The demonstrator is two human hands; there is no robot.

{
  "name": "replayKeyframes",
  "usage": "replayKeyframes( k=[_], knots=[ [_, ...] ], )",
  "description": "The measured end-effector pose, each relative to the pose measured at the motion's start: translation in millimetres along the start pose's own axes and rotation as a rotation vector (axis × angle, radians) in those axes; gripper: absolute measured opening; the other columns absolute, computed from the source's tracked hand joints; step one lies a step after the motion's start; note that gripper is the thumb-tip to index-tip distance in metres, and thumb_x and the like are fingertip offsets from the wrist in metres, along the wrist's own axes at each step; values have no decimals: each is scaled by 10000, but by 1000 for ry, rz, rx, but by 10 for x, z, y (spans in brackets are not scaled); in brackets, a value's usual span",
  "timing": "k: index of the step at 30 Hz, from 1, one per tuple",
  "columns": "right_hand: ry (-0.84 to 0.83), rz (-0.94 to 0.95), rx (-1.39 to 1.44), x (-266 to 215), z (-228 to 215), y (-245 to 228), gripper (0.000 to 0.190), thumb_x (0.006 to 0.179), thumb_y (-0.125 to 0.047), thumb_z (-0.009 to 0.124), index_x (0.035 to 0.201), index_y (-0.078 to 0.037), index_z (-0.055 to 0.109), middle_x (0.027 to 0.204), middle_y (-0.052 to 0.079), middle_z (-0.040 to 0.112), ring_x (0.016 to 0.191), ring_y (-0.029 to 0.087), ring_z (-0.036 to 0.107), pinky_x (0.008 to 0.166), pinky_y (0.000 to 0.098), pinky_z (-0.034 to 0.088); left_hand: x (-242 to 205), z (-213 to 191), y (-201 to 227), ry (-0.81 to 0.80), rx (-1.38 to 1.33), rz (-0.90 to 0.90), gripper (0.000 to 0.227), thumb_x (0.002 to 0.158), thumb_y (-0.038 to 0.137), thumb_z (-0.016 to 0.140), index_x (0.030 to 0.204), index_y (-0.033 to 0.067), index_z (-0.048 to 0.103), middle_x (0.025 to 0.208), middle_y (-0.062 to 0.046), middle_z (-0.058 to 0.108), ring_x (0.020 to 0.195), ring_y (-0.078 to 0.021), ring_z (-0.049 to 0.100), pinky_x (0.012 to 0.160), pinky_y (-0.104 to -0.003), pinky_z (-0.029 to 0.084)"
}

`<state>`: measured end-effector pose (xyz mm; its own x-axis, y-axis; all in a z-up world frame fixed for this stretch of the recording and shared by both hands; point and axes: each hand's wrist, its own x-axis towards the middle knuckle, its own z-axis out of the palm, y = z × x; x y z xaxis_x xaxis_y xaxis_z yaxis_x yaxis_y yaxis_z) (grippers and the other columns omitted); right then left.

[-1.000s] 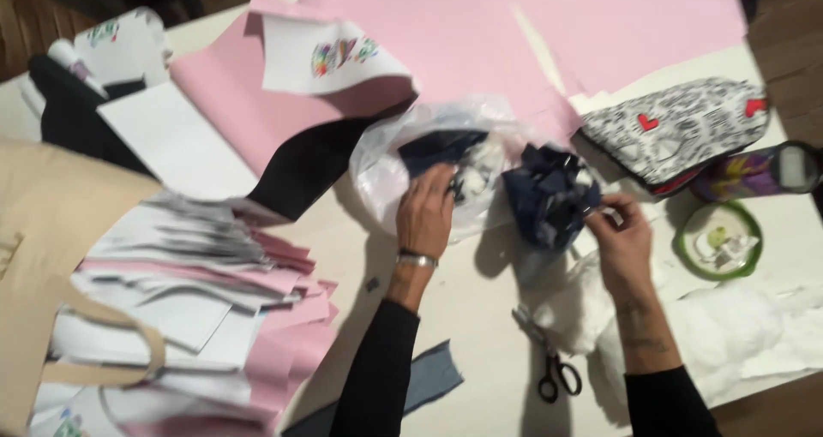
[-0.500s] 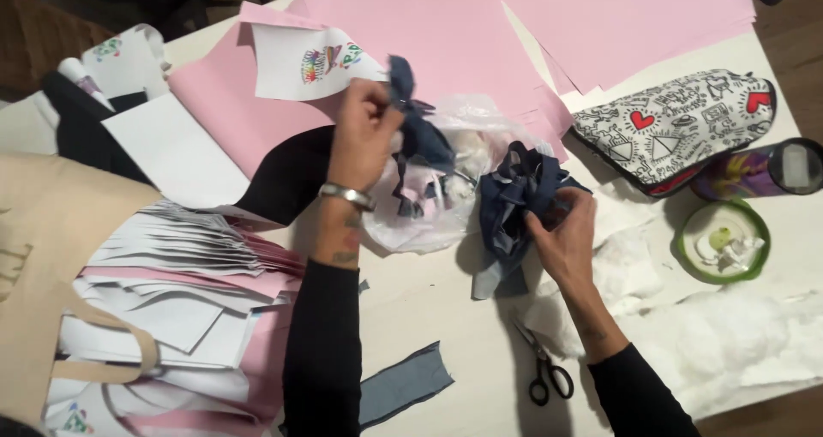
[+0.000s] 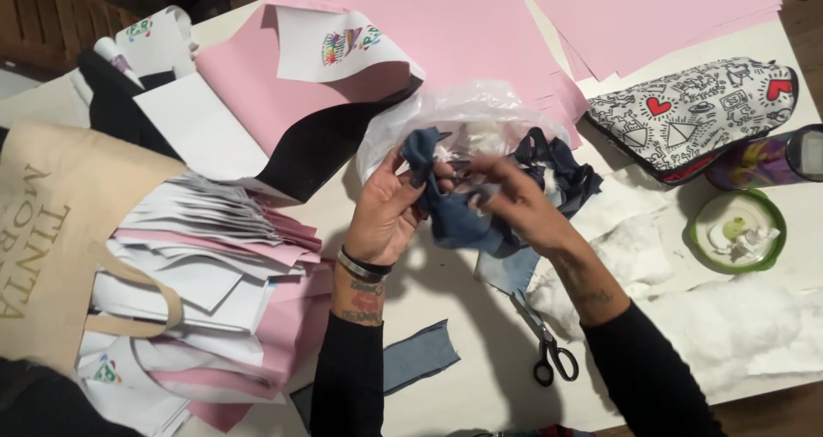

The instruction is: Cutting strips of fabric and organizing them on a workbench.

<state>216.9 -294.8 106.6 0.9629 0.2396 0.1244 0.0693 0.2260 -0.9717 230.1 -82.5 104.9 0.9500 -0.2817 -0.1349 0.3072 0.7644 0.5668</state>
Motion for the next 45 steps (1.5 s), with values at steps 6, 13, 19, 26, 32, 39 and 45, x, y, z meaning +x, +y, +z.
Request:
replayKeyframes(
  k=[6, 13, 19, 26, 32, 39, 45],
  knots=[
    [-35, 320, -372, -245, 43, 249, 113, 1002, -248, 740, 1032, -160, 805, 728, 35, 761, 682, 100, 655, 679, 295, 538, -559, -326, -265, 496, 26, -27, 506, 1056, 342, 613, 1452, 39, 529, 1356, -253, 656, 1165, -322, 691, 989, -511, 592],
    [85, 366, -490, -635, 14, 588, 240, 1119, -289, 558, 953, -153, 666, 674, 34, 586, 659, 149, 522, 633, 327, 437, -1109, -594, -635, 546, 428, 47, 392, 887, 42, 837, 1241, 1, 671, 968, -178, 783, 860, -233, 763, 730, -399, 668],
    [23, 446, -371, -848, 244, 453, 243, 900, -115, 712, 1136, -57, 704, 851, 108, 678, 831, 249, 602, 817, 418, 512, -1277, -679, -729, 626, 1060, 140, 227, 842, 196, 904, 947, 95, 731, 764, -51, 771, 728, -81, 679, 679, -238, 568],
    [228, 556, -542, -1350, -174, 934, 144, 994, -248, 710, 898, -150, 753, 689, 53, 641, 697, 163, 563, 680, 315, 479, -1415, -1020, -1162, 589, 1053, -16, 426, 871, 210, 876, 1190, -32, 732, 1011, -266, 790, 1018, -354, 775, 851, -432, 637],
    [260, 444, -502, -1388, -542, 786, 150, 1083, -151, 597, 977, -78, 672, 815, 40, 589, 800, 181, 518, 804, 352, 464, -684, -899, -893, 260, 1828, 564, 279, 966, 100, 714, 1242, 124, 737, 1128, -98, 755, 1114, -289, 723, 979, -409, 594],
    [356, 359, -538, -1242, -709, 445, 273, 1156, -189, 528, 916, -92, 614, 745, 6, 523, 740, 130, 480, 746, 310, 421, 619, -1055, -1048, -96, 2039, 414, 377, 1004, 122, 598, 1368, 219, 610, 1273, -22, 669, 1290, -255, 587, 1055, -416, 530],
    [391, 364, -626, -1305, -700, 357, 259, 1099, -197, 587, 863, -92, 566, 705, 67, 478, 714, 189, 473, 722, 381, 419, 1160, -1252, -990, -270, 2181, 0, 547, 932, 148, 710, 1430, 220, 497, 1431, -29, 585, 1375, -279, 509, 1099, -523, 429]
  ],
)
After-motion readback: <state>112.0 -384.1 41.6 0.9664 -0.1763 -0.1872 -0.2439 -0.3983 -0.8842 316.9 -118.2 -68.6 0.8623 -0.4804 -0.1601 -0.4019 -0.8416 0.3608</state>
